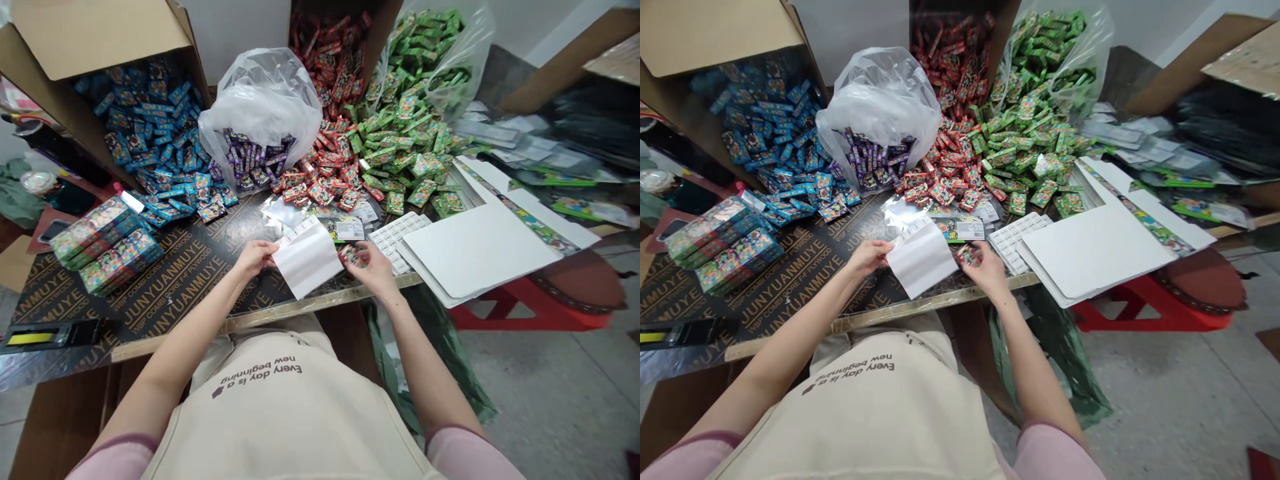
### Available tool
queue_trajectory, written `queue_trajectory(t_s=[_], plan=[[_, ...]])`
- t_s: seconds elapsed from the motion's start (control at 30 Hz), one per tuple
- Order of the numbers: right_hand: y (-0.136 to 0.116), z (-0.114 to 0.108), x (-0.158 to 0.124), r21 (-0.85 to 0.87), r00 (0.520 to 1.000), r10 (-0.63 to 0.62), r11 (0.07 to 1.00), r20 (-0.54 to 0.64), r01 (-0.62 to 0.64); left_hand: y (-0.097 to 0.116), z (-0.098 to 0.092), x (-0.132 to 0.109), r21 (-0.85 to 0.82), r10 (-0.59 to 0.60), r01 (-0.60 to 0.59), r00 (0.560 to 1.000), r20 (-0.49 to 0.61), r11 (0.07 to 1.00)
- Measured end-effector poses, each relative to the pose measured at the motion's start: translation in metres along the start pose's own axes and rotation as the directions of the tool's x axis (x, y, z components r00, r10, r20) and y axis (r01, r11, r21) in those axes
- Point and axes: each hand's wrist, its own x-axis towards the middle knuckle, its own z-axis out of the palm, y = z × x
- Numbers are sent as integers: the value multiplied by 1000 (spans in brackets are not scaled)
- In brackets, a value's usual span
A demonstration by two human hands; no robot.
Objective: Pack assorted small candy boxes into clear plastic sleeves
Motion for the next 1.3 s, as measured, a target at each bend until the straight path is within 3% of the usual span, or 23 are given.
queue_trajectory(t_s=[0.07,0.13,0.2,0.27,0.37,0.47,0.57,0.63,0.7,0.9,0.97,1.1,1.3], plan=[[-4,-22,7,27,965,71,997,-252,-66,-10,27,11,36,-69,67,997,31,997],[-14,-33,12,47,920,69,997,-387,-55,-20,52,21,74,-103,100,994,43,992],[-24,-26,14,57,940,6,998,-340,14,-29,74,30,122,-104,99,994,35,988],[-29,-3,13,26,978,-84,996,-190,91,-36,89,38,167,-81,77,996,22,983],[-25,35,8,-116,990,-140,983,29,142,-39,96,43,216,-37,35,999,6,976],[-16,50,5,-197,982,-125,969,138,151,-35,84,41,241,13,-9,1000,-14,971],[-11,43,18,-205,981,-168,961,97,185,-31,58,34,258,72,-59,997,-40,964],[-12,37,40,-249,973,-225,941,47,230,-29,40,28,267,95,-78,994,-50,961],[-16,35,70,-328,961,-265,904,75,275,-29,25,23,271,100,-84,994,-45,959],[-26,51,155,-485,895,-209,780,395,396,-39,-9,-1,264,107,-108,994,15,958],[-28,53,172,-417,887,-263,807,379,418,-42,-22,-10,249,135,-131,991,1,960],[-26,53,191,-80,920,-296,942,256,326,-43,-45,-26,213,162,-145,984,-68,966],[-38,54,201,189,933,-305,944,189,270,-45,-63,-33,155,159,-142,982,-103,978]])
